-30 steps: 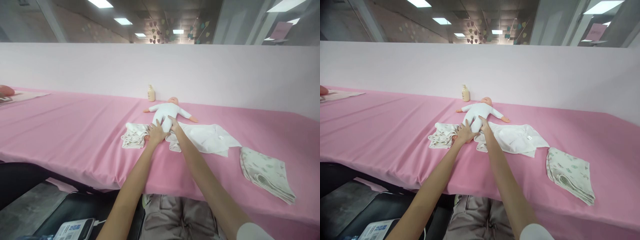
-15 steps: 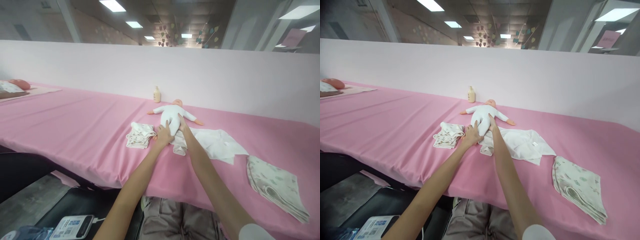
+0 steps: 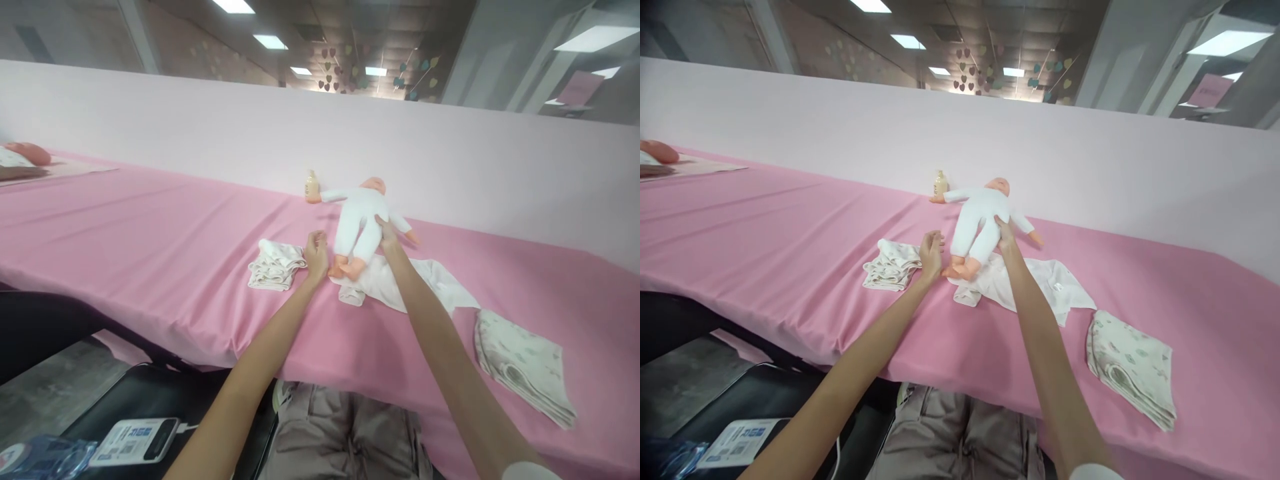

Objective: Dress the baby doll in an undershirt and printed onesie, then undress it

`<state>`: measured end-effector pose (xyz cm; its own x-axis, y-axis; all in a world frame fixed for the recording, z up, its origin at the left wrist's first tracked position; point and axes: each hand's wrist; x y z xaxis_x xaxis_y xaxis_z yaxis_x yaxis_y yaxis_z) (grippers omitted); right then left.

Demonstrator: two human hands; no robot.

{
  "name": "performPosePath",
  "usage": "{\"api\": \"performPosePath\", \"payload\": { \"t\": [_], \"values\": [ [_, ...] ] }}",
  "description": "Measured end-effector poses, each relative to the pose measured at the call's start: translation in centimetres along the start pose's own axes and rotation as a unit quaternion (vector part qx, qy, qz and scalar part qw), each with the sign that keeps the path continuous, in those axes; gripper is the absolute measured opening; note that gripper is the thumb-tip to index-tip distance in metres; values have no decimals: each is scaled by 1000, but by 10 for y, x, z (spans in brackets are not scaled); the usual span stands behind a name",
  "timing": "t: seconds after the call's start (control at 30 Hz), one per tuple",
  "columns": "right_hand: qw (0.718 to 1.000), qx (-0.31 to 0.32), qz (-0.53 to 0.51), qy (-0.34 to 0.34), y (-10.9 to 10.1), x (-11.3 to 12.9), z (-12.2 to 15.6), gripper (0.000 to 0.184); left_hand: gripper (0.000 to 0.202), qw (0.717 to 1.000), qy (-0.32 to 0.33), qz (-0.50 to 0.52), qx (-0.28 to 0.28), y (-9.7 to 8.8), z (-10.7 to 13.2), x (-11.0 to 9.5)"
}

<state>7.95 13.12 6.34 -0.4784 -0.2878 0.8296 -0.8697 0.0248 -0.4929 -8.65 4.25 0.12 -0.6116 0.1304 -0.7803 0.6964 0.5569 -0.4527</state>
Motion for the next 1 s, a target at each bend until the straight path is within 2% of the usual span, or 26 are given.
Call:
{"api": "performPosePath", "payload": {
  "t": [0.07, 0.13, 0.2, 0.27, 0.37, 0.47, 0.67, 0.87, 1.0],
  "values": [
    [977, -62, -199, 42, -23, -11, 7, 32, 43, 998, -2, 65, -22, 7, -1, 5],
    [927, -76, -357, 88, -47, -20, 27, 27, 37, 998, 22, 65, 5, 15, 1, 7],
    [882, -75, -444, 137, -69, -27, 57, 25, 34, 996, 58, -5, 68, 21, 6, 8],
    [865, -71, -463, 182, -88, -34, 92, 22, 33, 985, 88, -92, 116, 25, 12, 6],
    [858, -68, -458, 223, -106, -47, 137, 21, 35, 962, 110, -194, 160, 29, 18, 6],
    [862, -74, -441, 236, -112, -62, 162, 23, 34, 940, 127, -247, 197, 31, 21, 11],
    [860, -69, -441, 250, -105, -82, 168, 28, 37, 930, 128, -283, 195, 34, 20, 21],
    [867, -53, -447, 214, -95, -79, 172, 41, 37, 932, 132, -282, 188, 33, 18, 23],
    [869, -62, -438, 221, -91, -75, 176, 49, 38, 935, 137, -279, 168, 33, 17, 25]
  ]
}}
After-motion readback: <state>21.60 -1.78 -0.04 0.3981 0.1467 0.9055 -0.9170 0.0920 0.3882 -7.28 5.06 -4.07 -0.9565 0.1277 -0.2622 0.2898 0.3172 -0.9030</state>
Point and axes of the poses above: each hand's wrist, its own z-axis away from the middle knuckle, its own y-axis out of the palm, x = y × z, and after that the axes turned 2 degrees about -z, right-handed
